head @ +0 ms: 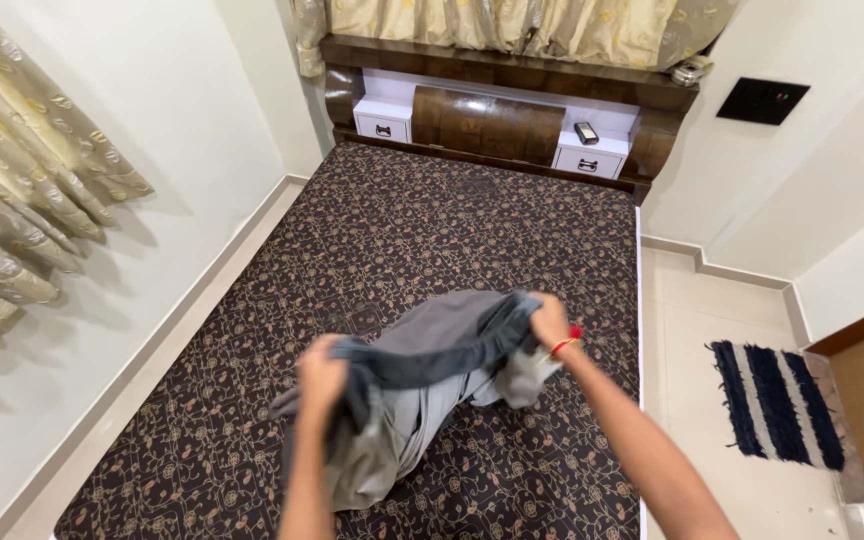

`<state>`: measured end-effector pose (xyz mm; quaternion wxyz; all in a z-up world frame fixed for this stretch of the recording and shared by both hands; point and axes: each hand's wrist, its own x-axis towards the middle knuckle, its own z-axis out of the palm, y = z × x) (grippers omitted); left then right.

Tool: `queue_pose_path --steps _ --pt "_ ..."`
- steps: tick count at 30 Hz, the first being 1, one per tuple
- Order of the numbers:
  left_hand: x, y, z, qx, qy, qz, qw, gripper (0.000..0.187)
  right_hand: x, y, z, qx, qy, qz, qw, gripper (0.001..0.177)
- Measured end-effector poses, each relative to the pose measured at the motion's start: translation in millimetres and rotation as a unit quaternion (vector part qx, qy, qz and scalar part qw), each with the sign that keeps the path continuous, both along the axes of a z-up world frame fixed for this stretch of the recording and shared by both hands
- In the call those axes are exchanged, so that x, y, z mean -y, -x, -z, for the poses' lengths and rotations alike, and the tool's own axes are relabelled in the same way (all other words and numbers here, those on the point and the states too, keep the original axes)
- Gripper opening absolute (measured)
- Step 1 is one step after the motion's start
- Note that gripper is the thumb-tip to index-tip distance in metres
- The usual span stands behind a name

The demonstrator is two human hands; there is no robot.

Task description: The person picks up a gray bedsheet from the floor and spreads it across a bed, smoothing out the fabric and tucking the edges by hand.

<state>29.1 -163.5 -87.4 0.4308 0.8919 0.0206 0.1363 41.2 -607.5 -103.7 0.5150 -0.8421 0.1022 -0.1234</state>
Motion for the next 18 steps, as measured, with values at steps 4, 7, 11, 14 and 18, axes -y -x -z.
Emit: queue_pose_path --steps 4,7,11,14,18 --pt "97.8 10.1 -1.8 -0.093 0.064 0.221 0.969 0.049 -63.8 10.0 -8.7 0.018 0.099 -0.078 0.992 0.020" --pt "142.5 6.2 16.3 -0.106 0.103 0.324 0.935 0.065 -102.5 16.5 -16.2 0.089 0.162 -0.087 0.979 0.019" --pt "128.2 5.9 11.4 0.090 0.045 0.150 0.984 0.026 -86.7 23.9 -27.7 0.093 0.150 -0.096 0.980 0.038" --pt "69.6 8.3 -30.6 0.005 0.076 -0.006 0.997 0.023 -35.4 24.4 -14.3 -0.063 0.068 -0.280 0.956 0.033" --pt "11.9 4.9 -65.0 0.092 0.127 -0.109 0.982 0.020 2.1 38.7 34.3 -0.066 0.190 -0.329 0.923 0.020"
